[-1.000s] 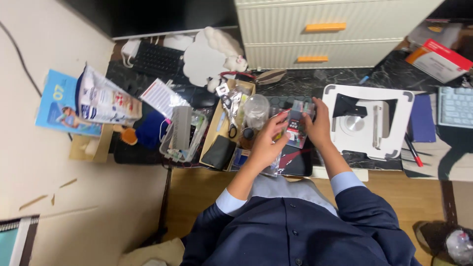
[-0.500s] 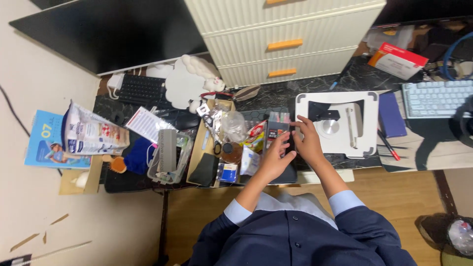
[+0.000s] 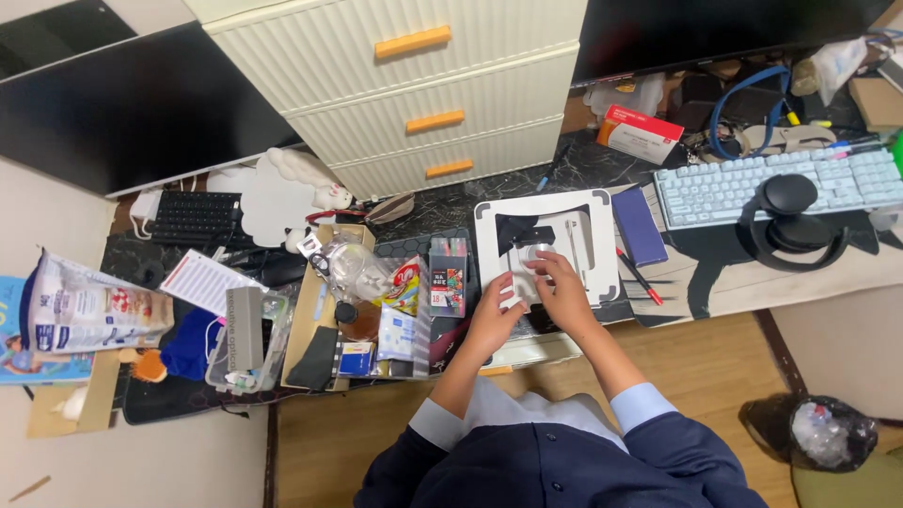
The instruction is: Arranging roses in a vase and organizing various small office and personal items on a cluttered desk.
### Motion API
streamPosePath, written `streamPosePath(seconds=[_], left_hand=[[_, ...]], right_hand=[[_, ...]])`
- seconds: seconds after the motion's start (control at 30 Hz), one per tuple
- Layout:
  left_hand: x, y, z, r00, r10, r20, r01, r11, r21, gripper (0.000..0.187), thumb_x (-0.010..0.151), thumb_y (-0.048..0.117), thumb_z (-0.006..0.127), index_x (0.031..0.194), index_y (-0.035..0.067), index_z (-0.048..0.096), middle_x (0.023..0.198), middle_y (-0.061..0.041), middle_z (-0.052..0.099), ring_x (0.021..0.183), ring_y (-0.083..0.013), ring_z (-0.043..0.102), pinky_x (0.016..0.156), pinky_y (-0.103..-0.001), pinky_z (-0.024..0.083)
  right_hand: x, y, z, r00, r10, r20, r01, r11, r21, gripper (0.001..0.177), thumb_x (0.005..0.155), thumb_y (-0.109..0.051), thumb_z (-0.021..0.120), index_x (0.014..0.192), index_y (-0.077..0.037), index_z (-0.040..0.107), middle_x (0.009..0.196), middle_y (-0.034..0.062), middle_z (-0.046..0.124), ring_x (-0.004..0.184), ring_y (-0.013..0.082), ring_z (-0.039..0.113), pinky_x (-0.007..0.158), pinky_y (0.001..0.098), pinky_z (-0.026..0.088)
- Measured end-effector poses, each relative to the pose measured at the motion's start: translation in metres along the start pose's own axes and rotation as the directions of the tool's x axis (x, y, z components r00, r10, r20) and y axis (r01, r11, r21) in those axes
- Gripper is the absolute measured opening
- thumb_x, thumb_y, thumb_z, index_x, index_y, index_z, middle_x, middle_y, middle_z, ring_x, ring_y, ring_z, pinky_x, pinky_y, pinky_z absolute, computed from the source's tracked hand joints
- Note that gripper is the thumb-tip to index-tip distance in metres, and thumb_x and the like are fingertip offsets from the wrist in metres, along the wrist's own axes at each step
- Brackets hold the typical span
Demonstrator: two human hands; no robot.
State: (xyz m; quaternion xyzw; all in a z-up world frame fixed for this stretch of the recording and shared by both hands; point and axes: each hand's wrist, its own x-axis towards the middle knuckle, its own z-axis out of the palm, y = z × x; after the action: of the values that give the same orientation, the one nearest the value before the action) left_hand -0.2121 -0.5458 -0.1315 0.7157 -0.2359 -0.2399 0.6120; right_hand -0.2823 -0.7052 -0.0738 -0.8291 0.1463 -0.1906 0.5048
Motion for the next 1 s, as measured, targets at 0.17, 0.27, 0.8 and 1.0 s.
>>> streamPosePath(seconds=[0.17, 0.27, 0.8, 1.0], left_hand=[[0.011, 0.014, -0.006, 0.991, -0.034, -0.129, 0.039, 0.999, 0.038, 0.067, 0.09, 0.014, 0.072, 0.15, 0.01, 0.043, 0.15, -0.014, 0.052, 0.131, -0.0269, 0.058, 0.095, -0.037, 0.052], [0.012, 0.023, -0.018, 0.976, -0.055, -0.212, 0.066, 0.997, 0.046, 0.067, 0.09, 0.016, 0.072, 0.15, 0.011, 0.044, 0.149, -0.013, 0.053, 0.131, -0.0261, 0.058, 0.096, -0.037, 0.051], [0.069, 0.034, -0.113, 0.897, 0.162, -0.41, -0.024, 0.947, 0.32, 0.064, 0.095, 0.023, 0.066, 0.151, 0.0, 0.044, 0.147, -0.024, 0.052, 0.136, -0.0381, 0.051, 0.112, -0.043, 0.042], [0.114, 0.028, -0.139, 0.875, 0.126, -0.468, 0.024, 0.953, 0.302, 0.075, 0.093, 0.031, 0.065, 0.153, -0.002, 0.034, 0.153, -0.03, 0.04, 0.138, -0.0437, 0.046, 0.112, -0.044, 0.042]], right_hand=[[0.006, -0.009, 0.003, 0.993, -0.074, 0.09, 0.073, 0.997, 0.02, 0.027, 0.094, -0.003, 0.06, 0.118, -0.007, 0.071, 0.139, 0.0092, 0.058, 0.106, 0.0236, 0.07, 0.086, 0.0348, 0.059], [0.015, -0.019, 0.01, 0.984, -0.119, 0.134, 0.114, 0.993, 0.044, 0.025, 0.094, -0.004, 0.061, 0.117, -0.008, 0.071, 0.139, 0.0096, 0.058, 0.107, 0.0242, 0.07, 0.086, 0.0349, 0.059], [0.101, -0.08, 0.099, 0.921, -0.27, 0.282, 0.292, 0.956, -0.039, 0.036, 0.088, -0.005, 0.063, 0.123, -0.011, 0.068, 0.142, 0.0114, 0.058, 0.119, 0.0351, 0.063, 0.096, 0.0387, 0.052], [0.157, -0.067, 0.154, 0.88, -0.373, 0.293, 0.425, 0.894, -0.139, 0.04, 0.082, -0.016, 0.07, 0.121, -0.007, 0.067, 0.143, 0.0212, 0.053, 0.125, 0.0418, 0.055, 0.101, 0.0449, 0.048]])
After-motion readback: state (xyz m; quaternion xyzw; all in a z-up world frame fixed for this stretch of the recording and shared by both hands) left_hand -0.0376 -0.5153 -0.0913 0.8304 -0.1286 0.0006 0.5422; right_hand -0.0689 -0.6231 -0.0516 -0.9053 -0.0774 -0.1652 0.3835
